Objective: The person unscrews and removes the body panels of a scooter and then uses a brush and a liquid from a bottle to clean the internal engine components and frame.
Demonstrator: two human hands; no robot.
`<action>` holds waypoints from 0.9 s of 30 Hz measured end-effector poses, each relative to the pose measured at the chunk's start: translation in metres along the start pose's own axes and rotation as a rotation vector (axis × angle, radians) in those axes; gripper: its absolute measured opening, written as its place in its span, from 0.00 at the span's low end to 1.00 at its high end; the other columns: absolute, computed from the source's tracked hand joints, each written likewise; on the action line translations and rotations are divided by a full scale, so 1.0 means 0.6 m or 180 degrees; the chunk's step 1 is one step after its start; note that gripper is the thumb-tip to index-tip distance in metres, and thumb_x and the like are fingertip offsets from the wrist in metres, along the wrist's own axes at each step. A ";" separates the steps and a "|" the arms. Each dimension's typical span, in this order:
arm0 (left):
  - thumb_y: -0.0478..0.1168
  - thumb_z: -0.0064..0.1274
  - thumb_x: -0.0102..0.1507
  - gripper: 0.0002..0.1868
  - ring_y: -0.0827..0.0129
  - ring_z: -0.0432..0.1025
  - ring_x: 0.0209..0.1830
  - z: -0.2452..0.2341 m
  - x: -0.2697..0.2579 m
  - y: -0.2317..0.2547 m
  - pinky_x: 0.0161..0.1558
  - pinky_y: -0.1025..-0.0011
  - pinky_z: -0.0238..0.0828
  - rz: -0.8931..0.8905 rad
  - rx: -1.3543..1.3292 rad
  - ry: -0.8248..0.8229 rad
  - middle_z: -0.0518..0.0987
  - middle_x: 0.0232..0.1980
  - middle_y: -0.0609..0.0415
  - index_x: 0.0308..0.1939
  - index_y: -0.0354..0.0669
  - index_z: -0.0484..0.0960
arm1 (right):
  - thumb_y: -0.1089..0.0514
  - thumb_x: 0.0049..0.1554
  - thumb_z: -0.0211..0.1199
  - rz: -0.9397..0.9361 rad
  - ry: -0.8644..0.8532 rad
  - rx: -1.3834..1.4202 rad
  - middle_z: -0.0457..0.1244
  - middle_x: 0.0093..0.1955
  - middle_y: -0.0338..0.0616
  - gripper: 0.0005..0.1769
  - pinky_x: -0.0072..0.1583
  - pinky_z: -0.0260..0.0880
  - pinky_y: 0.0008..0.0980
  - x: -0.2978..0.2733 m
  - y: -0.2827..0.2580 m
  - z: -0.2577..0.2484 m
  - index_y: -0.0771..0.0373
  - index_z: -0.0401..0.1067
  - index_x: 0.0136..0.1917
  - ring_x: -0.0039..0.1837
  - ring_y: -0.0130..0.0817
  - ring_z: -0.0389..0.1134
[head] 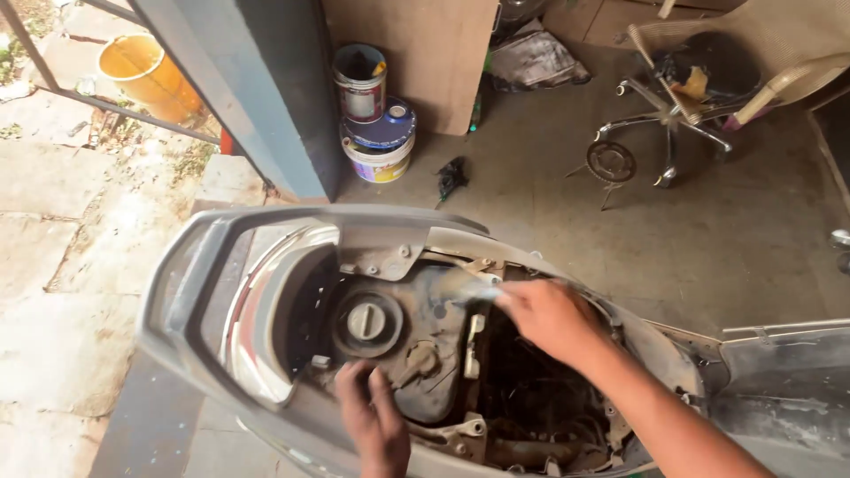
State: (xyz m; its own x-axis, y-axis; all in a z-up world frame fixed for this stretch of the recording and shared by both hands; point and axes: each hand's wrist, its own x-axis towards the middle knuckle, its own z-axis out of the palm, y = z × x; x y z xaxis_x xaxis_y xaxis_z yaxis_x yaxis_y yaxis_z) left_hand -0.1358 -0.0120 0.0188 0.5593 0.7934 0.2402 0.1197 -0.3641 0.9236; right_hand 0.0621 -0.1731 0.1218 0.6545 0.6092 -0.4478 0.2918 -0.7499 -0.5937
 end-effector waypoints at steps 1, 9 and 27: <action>0.36 0.46 0.69 0.08 0.60 0.71 0.45 -0.022 -0.007 -0.015 0.50 0.69 0.69 -0.0092 -0.0169 0.0150 0.74 0.49 0.46 0.49 0.35 0.75 | 0.47 0.64 0.59 0.0326 0.0042 -0.0735 0.68 0.31 0.48 0.17 0.37 0.67 0.39 -0.017 -0.014 0.012 0.61 0.81 0.47 0.30 0.32 0.64; 0.40 0.47 0.71 0.11 0.68 0.75 0.38 -0.165 -0.026 -0.068 0.42 0.74 0.72 -0.0322 -0.0093 0.0616 0.77 0.44 0.49 0.49 0.34 0.75 | 0.49 0.64 0.59 0.0965 0.0755 -0.0380 0.70 0.32 0.48 0.10 0.41 0.67 0.44 -0.073 -0.042 0.027 0.46 0.79 0.55 0.33 0.42 0.66; 0.44 0.55 0.67 0.13 0.69 0.75 0.38 -0.181 -0.170 -0.351 0.46 0.74 0.73 -0.0103 -0.0309 0.0727 0.79 0.40 0.50 0.45 0.37 0.76 | 0.51 0.61 0.62 -0.0410 0.1395 -0.0099 0.67 0.28 0.53 0.16 0.39 0.66 0.43 0.137 -0.059 0.095 0.63 0.82 0.41 0.30 0.42 0.65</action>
State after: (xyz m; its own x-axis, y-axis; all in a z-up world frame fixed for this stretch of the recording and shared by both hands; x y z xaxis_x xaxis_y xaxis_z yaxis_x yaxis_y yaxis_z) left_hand -0.3073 0.0367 -0.1676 0.3554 0.8975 0.2610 0.0491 -0.2968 0.9537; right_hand 0.0658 -0.0814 0.0678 0.8428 0.5365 -0.0425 0.4067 -0.6865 -0.6027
